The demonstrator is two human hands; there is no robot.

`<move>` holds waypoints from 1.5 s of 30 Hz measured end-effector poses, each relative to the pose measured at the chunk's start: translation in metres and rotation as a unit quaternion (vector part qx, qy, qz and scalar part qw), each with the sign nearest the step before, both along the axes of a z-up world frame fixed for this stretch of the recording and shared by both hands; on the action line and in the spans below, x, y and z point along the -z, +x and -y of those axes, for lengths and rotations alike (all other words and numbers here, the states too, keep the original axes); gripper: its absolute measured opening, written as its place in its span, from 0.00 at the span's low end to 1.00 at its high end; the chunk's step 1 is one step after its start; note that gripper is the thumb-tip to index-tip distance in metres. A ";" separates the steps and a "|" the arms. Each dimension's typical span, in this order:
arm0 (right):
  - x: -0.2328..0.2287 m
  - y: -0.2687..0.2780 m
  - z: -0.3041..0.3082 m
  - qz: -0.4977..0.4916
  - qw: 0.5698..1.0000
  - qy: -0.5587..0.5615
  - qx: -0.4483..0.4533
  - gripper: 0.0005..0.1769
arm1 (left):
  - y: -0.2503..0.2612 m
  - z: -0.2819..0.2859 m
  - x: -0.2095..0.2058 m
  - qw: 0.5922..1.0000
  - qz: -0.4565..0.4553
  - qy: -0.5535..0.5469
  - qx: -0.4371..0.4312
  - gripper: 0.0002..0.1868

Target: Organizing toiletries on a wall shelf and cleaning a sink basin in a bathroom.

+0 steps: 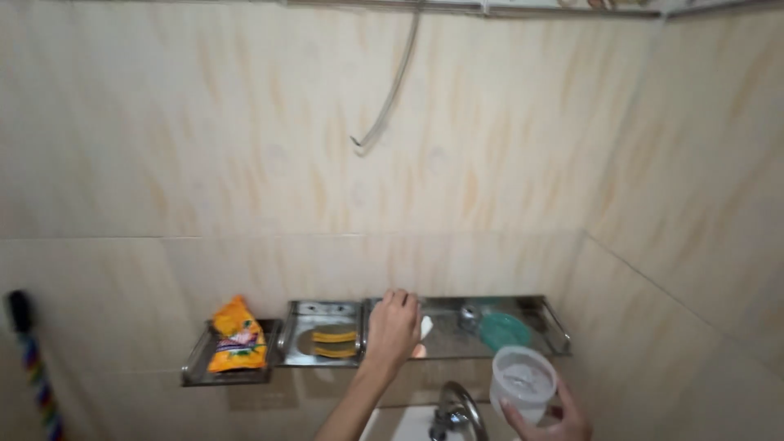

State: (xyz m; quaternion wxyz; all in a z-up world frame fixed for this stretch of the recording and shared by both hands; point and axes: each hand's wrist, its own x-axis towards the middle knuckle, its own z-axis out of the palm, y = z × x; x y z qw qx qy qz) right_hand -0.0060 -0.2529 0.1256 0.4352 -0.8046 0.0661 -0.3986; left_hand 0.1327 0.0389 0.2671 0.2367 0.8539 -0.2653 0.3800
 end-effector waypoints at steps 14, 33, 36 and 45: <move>-0.268 0.044 -0.231 -0.140 0.973 -0.146 -0.109 0.42 | 0.008 -0.167 0.017 0.945 -0.323 0.051 -0.020 0.21; -0.285 0.105 -0.267 -0.157 0.880 -0.422 -0.149 0.50 | 0.084 -0.160 0.050 0.944 -0.311 -0.108 0.012 0.24; -0.287 0.107 -0.269 -0.160 0.882 -0.418 -0.146 0.50 | 0.077 -0.164 0.037 0.946 -0.293 -0.140 0.014 0.26; -0.293 0.106 -0.296 -0.171 0.869 -0.422 -0.193 0.45 | 0.066 -0.198 0.007 0.955 -0.264 -0.124 -0.049 0.16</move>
